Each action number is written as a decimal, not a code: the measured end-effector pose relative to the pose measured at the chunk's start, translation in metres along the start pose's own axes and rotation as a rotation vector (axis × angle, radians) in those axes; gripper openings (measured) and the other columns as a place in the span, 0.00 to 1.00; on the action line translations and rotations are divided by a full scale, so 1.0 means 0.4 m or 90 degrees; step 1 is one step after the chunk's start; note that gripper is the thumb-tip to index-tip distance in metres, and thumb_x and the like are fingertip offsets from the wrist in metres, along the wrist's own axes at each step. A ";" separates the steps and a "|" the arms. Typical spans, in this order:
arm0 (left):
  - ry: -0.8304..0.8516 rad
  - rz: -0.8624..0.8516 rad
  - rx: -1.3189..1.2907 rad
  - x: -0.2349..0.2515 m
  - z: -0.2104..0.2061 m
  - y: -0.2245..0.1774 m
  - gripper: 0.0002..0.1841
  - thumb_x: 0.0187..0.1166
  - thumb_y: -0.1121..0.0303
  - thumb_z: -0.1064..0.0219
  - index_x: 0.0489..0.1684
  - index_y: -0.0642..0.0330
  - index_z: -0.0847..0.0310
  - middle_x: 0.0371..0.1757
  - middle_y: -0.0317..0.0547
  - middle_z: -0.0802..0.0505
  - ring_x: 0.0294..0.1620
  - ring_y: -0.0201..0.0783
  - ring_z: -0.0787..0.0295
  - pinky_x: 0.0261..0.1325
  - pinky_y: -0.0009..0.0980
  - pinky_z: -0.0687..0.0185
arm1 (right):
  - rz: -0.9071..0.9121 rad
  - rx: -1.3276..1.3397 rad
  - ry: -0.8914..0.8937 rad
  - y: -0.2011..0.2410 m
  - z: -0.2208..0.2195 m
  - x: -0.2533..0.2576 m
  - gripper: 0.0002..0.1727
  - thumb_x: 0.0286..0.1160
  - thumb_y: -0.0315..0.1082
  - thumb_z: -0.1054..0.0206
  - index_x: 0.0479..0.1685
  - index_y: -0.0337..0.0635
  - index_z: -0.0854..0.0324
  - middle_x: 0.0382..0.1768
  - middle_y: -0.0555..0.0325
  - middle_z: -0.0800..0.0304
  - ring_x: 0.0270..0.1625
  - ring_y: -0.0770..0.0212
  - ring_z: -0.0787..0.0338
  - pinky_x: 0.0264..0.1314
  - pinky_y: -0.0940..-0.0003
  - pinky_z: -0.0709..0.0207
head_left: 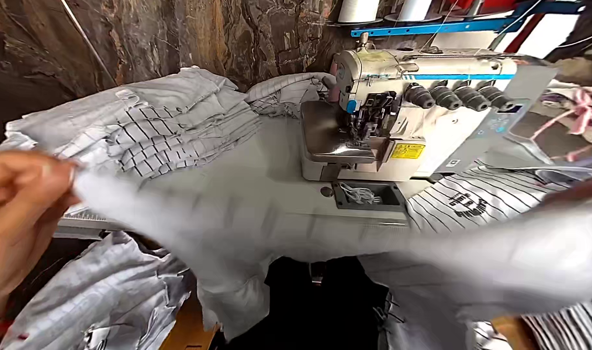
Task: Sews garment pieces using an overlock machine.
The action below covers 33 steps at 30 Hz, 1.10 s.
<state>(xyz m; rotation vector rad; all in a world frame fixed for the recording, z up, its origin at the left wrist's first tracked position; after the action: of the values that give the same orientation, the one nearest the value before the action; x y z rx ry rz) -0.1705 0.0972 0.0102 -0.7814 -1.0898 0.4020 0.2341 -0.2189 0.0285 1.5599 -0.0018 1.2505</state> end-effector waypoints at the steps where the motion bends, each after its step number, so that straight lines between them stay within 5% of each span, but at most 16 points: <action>1: 0.096 0.080 0.039 -0.049 -0.002 0.021 0.05 0.79 0.68 0.32 0.32 0.46 0.13 0.31 0.22 0.08 0.33 0.17 0.12 0.42 0.17 0.16 | -0.053 0.011 0.084 -0.029 -0.061 -0.044 0.04 0.76 0.45 0.27 0.38 0.70 0.07 0.37 0.87 0.05 0.38 0.88 0.10 0.42 0.89 0.16; 3: 0.387 0.245 0.187 -0.163 -0.077 0.070 0.05 0.75 0.81 0.37 0.34 0.73 0.15 0.29 0.42 0.08 0.31 0.26 0.12 0.43 0.24 0.16 | -0.108 0.062 0.213 -0.101 -0.168 -0.130 0.10 0.85 0.46 0.36 0.48 0.69 0.07 0.45 0.90 0.06 0.46 0.92 0.12 0.49 0.90 0.17; 4: 0.517 0.296 0.249 -0.225 -0.118 0.117 0.07 0.77 0.82 0.37 0.42 0.80 0.14 0.34 0.58 0.07 0.33 0.40 0.10 0.46 0.38 0.13 | -0.113 0.074 0.254 -0.131 -0.217 -0.169 0.11 0.87 0.43 0.38 0.50 0.62 0.08 0.46 0.88 0.06 0.47 0.93 0.14 0.51 0.90 0.19; 6: 0.595 0.262 0.273 -0.299 -0.222 0.182 0.13 0.82 0.73 0.34 0.53 0.76 0.12 0.46 0.65 0.05 0.46 0.57 0.06 0.56 0.58 0.14 | -0.116 0.089 0.295 -0.181 -0.308 -0.232 0.10 0.85 0.39 0.36 0.50 0.47 0.10 0.40 0.78 0.07 0.42 0.92 0.16 0.46 0.91 0.22; 8: 0.526 0.147 0.184 -0.305 -0.386 0.163 0.19 0.87 0.61 0.40 0.63 0.66 0.13 0.55 0.53 0.04 0.55 0.46 0.05 0.62 0.48 0.12 | -0.128 0.092 0.317 -0.218 -0.375 -0.268 0.09 0.83 0.40 0.34 0.47 0.44 0.15 0.24 0.75 0.19 0.26 0.91 0.27 0.30 0.94 0.33; 10: 0.486 0.141 -0.007 -0.294 -0.548 0.120 0.23 0.90 0.56 0.43 0.69 0.67 0.18 0.61 0.49 0.06 0.62 0.36 0.08 0.67 0.36 0.13 | -0.127 0.102 0.329 -0.226 -0.406 -0.280 0.09 0.81 0.39 0.33 0.45 0.44 0.16 0.21 0.74 0.21 0.23 0.90 0.29 0.27 0.93 0.35; 13: 0.416 0.104 -0.194 -0.269 -0.668 0.065 0.18 0.83 0.62 0.32 0.56 0.71 0.13 0.50 0.47 0.05 0.53 0.25 0.09 0.62 0.24 0.15 | -0.104 0.048 0.292 -0.216 -0.389 -0.265 0.10 0.82 0.40 0.32 0.44 0.42 0.14 0.25 0.70 0.15 0.27 0.90 0.23 0.31 0.95 0.30; 15: 0.338 0.062 -0.209 -0.258 -0.676 0.048 0.14 0.82 0.65 0.32 0.45 0.71 0.11 0.40 0.45 0.05 0.44 0.20 0.11 0.53 0.17 0.16 | -0.106 0.000 0.272 -0.215 -0.369 -0.261 0.13 0.84 0.44 0.34 0.49 0.43 0.18 0.21 0.71 0.21 0.24 0.89 0.27 0.28 0.93 0.34; 18: 0.314 0.056 -0.210 -0.253 -0.669 0.040 0.14 0.86 0.65 0.36 0.43 0.70 0.12 0.37 0.43 0.06 0.40 0.15 0.14 0.48 0.12 0.19 | -0.105 0.001 0.255 -0.206 -0.354 -0.261 0.12 0.86 0.42 0.35 0.52 0.42 0.22 0.23 0.69 0.18 0.26 0.88 0.24 0.31 0.92 0.31; 23: 0.388 0.261 -0.296 -0.262 -0.682 0.082 0.15 0.88 0.63 0.40 0.42 0.63 0.09 0.29 0.22 0.13 0.29 0.05 0.26 0.34 0.06 0.32 | 0.047 -0.046 0.238 -0.165 -0.354 -0.268 0.09 0.90 0.37 0.40 0.50 0.41 0.21 0.40 0.57 0.11 0.43 0.78 0.12 0.49 0.90 0.23; 27: 0.433 0.290 -0.346 -0.254 -0.695 0.072 0.10 0.82 0.66 0.32 0.44 0.64 0.09 0.36 0.24 0.07 0.36 0.08 0.17 0.41 0.09 0.21 | 0.136 -0.071 0.236 -0.147 -0.354 -0.265 0.07 0.92 0.36 0.44 0.48 0.44 0.24 0.40 0.55 0.15 0.46 0.72 0.12 0.53 0.87 0.22; 33: 0.456 0.278 -0.331 -0.243 -0.712 0.068 0.09 0.84 0.69 0.34 0.47 0.67 0.12 0.40 0.30 0.07 0.40 0.11 0.15 0.45 0.11 0.19 | 0.151 -0.073 0.167 -0.156 -0.333 -0.262 0.02 0.87 0.31 0.37 0.47 0.47 0.20 0.47 0.62 0.17 0.57 0.76 0.15 0.65 0.86 0.25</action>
<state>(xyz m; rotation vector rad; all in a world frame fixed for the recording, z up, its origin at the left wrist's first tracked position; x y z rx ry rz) 0.0463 -0.0507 -0.1393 -1.4959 -0.3302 0.1653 0.1310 -0.1579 -0.1069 1.3160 -0.0907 1.6078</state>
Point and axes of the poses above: each hand's wrist, its own x-axis towards the middle knuckle, its own z-axis out of the back of the hand, y = z × x, the point moved 10 cm from there along x, towards the middle knuckle
